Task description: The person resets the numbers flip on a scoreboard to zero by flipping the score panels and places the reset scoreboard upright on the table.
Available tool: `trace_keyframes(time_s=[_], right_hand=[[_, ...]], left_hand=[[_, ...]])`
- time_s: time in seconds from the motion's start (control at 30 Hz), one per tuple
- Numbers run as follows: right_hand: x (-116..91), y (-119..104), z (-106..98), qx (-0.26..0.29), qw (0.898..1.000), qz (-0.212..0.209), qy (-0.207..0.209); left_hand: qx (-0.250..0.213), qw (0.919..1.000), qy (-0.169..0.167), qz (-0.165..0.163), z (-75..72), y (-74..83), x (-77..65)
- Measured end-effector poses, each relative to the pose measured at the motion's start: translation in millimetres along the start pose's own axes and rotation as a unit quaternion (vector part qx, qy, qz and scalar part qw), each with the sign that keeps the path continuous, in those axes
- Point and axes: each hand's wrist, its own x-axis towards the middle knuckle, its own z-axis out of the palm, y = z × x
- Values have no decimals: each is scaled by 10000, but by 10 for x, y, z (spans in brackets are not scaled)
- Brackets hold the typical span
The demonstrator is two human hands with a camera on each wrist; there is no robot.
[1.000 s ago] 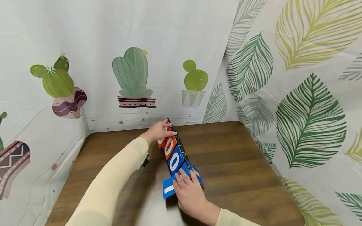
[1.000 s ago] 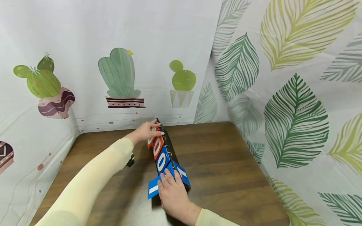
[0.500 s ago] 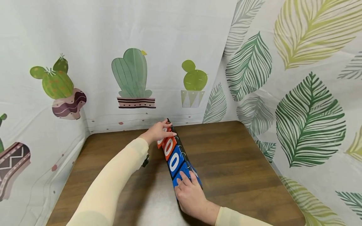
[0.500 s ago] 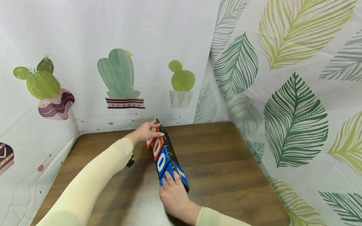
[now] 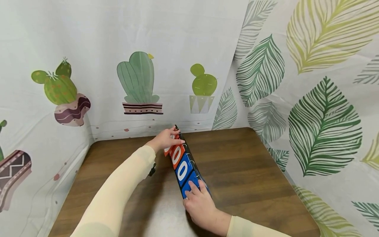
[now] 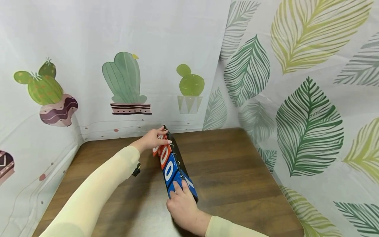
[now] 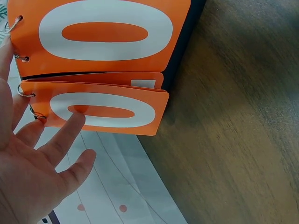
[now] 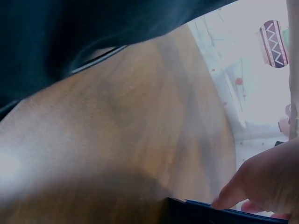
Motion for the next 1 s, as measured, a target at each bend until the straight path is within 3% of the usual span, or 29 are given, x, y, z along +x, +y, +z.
trace_keyframes(time_s=[0.13, 0.27, 0.37, 0.43, 0.47, 0.53, 0.63, 0.7, 0.77, 0.87, 1.0], right_hand=[[61, 67, -19, -19, 9998, 117, 138], [119, 179, -100, 206, 9995, 189, -119], [149, 320, -232, 963, 9944, 196, -399], [170, 462, -332, 1816, 9823, 212, -409], [179, 550, -371, 2325, 9718, 234, -327], [194, 752, -413, 3427, 9388, 324, -87], [179, 1074, -353, 4987, 8638, 673, 231], [144, 1259, -219, 5774, 8094, 1001, 393], [83, 1395, -18, 6318, 7631, 1280, 462], [-31, 1486, 326, 6759, 7231, 1390, 310], [-151, 1448, 700, 7091, 6940, 1228, -225]], left_hand=[[110, 9999, 30, 76, -2, -25, 3], [201, 9997, 14, 103, 9, -39, 14], [188, 9998, -51, 78, 3, -23, 0], [203, 9997, -95, 61, -9, -9, -14], [174, 9998, -108, 54, -19, 2, -21], [193, 9997, -125, 48, -37, 23, -28], [236, 9997, -92, 54, -53, 52, -34], [277, 9996, -76, 68, -59, 62, -35], [265, 9996, -65, 83, -57, 65, -37], [218, 9997, -121, 77, -44, 54, -30], [185, 9996, -200, 23, -26, 37, -20]])
